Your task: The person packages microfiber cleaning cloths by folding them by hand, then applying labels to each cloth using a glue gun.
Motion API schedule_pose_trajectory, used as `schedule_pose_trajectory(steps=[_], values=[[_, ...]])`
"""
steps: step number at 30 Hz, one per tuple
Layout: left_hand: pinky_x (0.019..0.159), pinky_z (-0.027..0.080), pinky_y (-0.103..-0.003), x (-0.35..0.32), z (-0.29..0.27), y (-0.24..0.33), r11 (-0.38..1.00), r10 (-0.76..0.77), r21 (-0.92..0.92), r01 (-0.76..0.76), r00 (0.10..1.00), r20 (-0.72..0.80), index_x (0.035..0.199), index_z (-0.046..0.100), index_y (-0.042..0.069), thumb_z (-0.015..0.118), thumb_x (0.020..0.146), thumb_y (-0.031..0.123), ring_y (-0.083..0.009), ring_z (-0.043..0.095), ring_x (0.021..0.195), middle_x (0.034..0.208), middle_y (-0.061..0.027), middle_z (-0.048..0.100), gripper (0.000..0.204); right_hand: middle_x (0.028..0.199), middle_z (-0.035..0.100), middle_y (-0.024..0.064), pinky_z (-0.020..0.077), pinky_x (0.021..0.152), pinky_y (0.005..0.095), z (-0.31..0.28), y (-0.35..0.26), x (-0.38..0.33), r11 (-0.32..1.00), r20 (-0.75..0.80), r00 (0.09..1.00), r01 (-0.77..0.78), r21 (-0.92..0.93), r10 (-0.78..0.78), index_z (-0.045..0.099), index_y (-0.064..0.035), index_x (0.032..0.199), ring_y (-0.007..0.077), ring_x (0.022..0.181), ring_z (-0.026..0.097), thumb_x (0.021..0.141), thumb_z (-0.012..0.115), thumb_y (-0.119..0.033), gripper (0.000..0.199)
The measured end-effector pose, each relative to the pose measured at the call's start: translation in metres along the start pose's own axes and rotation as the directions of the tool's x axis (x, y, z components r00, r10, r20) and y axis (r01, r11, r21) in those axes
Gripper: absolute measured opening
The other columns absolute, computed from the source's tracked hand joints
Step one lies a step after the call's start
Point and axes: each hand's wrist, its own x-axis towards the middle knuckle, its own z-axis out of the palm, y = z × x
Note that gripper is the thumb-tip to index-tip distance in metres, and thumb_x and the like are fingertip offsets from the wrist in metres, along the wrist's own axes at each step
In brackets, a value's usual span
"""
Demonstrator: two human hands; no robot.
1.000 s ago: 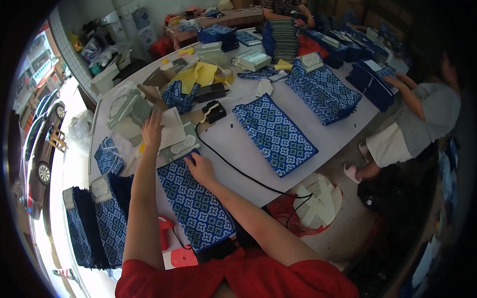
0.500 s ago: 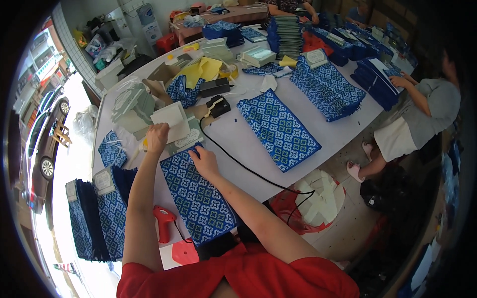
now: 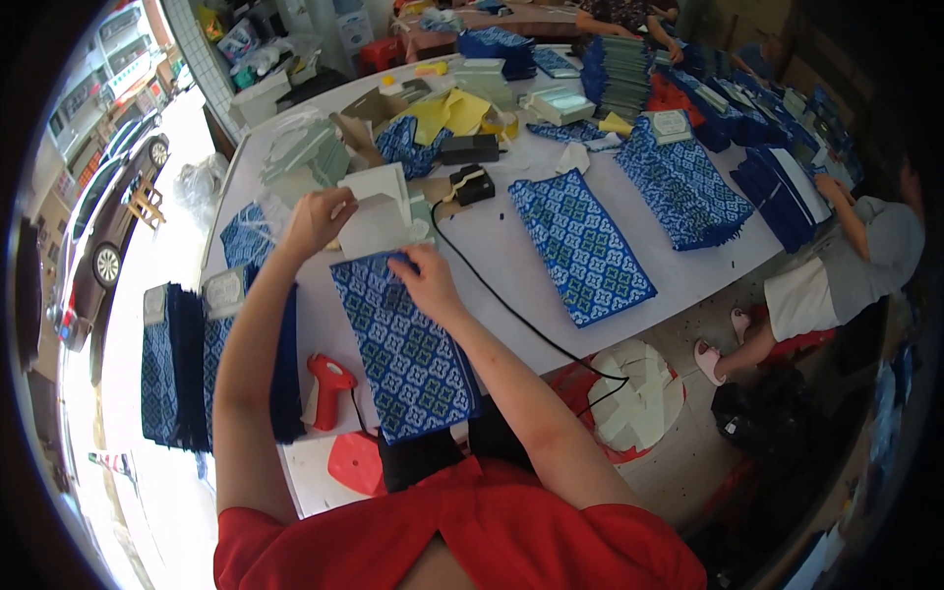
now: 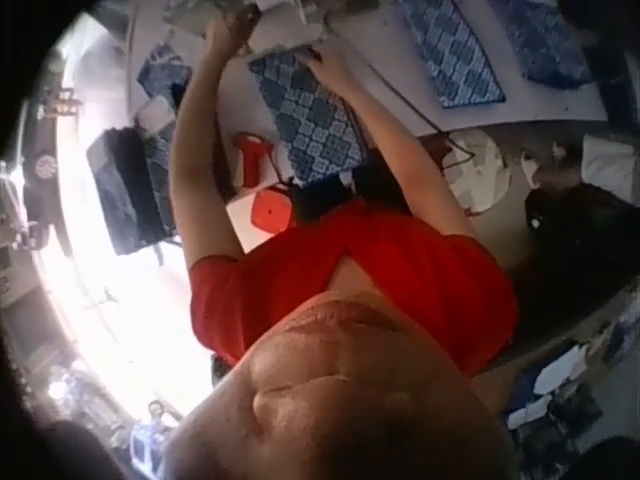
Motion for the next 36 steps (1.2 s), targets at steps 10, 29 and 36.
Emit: schedule_pose_trajectory(steps=[10, 29, 36], values=[[0.087, 0.041, -0.029, -0.008, -0.050, 0.040, 0.738, -0.110, -0.463, 0.491, 0.764, 0.635, 0.104, 0.054, 0.005, 0.046, 0.083, 0.050, -0.0221, 0.051, 0.103, 0.112, -0.0131, 0.054, 0.050, 0.066, 0.060, 0.0078, 0.0417, 0.058, 0.0259, 0.000, -0.006, 0.018, 0.990, -0.133, 0.982, -0.129, 0.061, 0.136, 0.061, -0.0005, 0.087, 0.0143, 0.061, 0.055, 0.077, 0.059, -0.013, 0.016], [0.077, 0.042, -0.028, -0.020, -0.024, 0.038, 0.916, -0.089, -0.338, 0.214, 0.932, 0.350, 0.102, 0.055, 0.003, 0.071, 0.065, 0.039, -0.0196, 0.056, 0.084, 0.089, -0.0107, 0.059, 0.054, 0.063, 0.062, 0.0077, 0.0421, 0.053, 0.0257, -0.015, -0.025, 0.009, 0.981, -0.038, 0.980, -0.196, -0.002, 0.196, 0.061, -0.0010, 0.084, 0.0141, 0.056, 0.057, 0.076, 0.061, -0.018, 0.019], [0.076, 0.044, -0.032, -0.030, -0.017, 0.060, 0.960, -0.071, -0.235, 0.152, 0.944, 0.321, 0.099, 0.057, 0.003, 0.071, 0.063, 0.037, -0.0246, 0.059, 0.086, 0.089, -0.0137, 0.061, 0.051, 0.067, 0.064, 0.0085, 0.0431, 0.054, 0.0234, -0.015, -0.023, 0.011, 0.993, -0.105, 0.990, -0.083, 0.084, 0.092, 0.061, 0.0009, 0.085, 0.0107, 0.060, 0.059, 0.077, 0.060, -0.011, 0.015]])
